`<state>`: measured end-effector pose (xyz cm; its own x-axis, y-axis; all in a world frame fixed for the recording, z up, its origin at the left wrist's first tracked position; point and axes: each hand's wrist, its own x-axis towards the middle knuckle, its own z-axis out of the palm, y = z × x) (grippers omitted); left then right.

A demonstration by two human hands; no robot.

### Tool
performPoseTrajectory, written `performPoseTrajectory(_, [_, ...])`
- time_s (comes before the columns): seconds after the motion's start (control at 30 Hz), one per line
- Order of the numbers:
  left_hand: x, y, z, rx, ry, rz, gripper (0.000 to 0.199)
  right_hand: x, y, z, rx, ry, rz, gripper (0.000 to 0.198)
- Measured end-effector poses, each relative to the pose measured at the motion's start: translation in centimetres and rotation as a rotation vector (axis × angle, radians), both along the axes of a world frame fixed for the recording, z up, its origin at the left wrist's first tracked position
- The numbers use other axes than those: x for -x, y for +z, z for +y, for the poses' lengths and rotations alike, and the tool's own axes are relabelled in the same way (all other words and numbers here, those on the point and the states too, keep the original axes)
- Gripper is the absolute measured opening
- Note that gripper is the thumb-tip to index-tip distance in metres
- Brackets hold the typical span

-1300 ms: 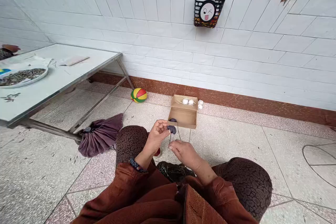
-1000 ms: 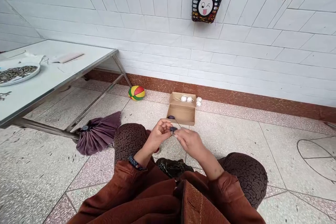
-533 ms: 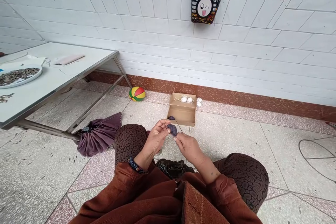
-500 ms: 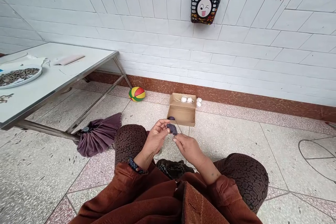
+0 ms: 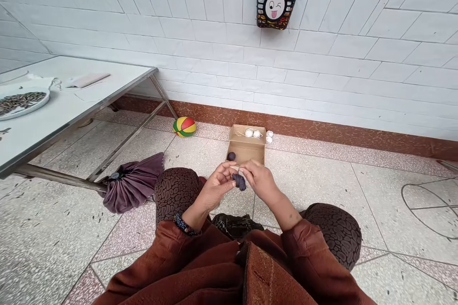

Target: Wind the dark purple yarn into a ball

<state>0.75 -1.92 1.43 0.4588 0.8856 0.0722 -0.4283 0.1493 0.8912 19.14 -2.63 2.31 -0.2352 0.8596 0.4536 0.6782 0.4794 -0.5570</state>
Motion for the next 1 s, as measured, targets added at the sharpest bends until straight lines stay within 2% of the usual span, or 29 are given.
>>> performPoseTrajectory(0.1, [-0.2, 0.0, -0.1, 0.115, -0.002, -0.139, 0.050, 0.5, -2.4, 0.0, 0.075, 0.019, 0.066, 0.027])
performPoseTrajectory(0.17, [-0.2, -0.2, 0.1, 0.177, 0.062, -0.166, 0.046, 1.2, -3.9, -0.9, 0.109, 0.048, 0.031, 0.027])
performPoseTrajectory(0.23, [-0.2, -0.6, 0.5, 0.196, 0.152, -0.140, 0.039, 1.9, -4.5, -2.2, 0.123, 0.120, -0.030, 0.028])
performPoseTrajectory(0.33, [-0.1, -1.1, 0.9, 0.144, 0.277, -0.015, 0.029, 2.3, -3.4, -3.8, 0.119, 0.248, -0.099, 0.028])
performPoseTrajectory(0.4, [0.0, -1.3, 1.0, 0.083, 0.306, 0.083, 0.026, 2.1, -1.9, -4.1, 0.095, 0.264, -0.101, 0.027])
performPoseTrajectory(0.53, [0.0, -1.4, 0.7, 0.005, 0.223, 0.197, 0.025, 1.0, 0.6, -2.9, 0.025, 0.186, -0.066, 0.028])
performPoseTrajectory(0.63, [0.0, -1.1, 0.3, -0.006, 0.102, 0.172, 0.035, 0.1, 0.9, -1.0, 0.013, 0.103, 0.012, 0.027])
performPoseTrajectory(0.73, [-0.1, -0.6, 0.0, 0.030, -0.020, 0.041, 0.048, -0.1, -0.4, 0.3, 0.049, 0.040, 0.148, 0.023])
performPoseTrajectory(0.8, [-0.1, -0.2, -0.2, 0.094, -0.057, -0.049, 0.046, 0.0, -1.8, 0.4, 0.098, 0.028, 0.196, 0.024])
performPoseTrajectory(0.93, [0.0, 0.1, -0.1, 0.248, 0.024, -0.132, 0.033, 0.9, -4.5, -1.0, 0.167, 0.045, 0.158, 0.026])
performPoseTrajectory(1.0, [0.1, 0.0, 0.1, 0.296, 0.085, -0.146, 0.030, 1.4, -5.2, -2.0, 0.172, 0.075, 0.113, 0.026])
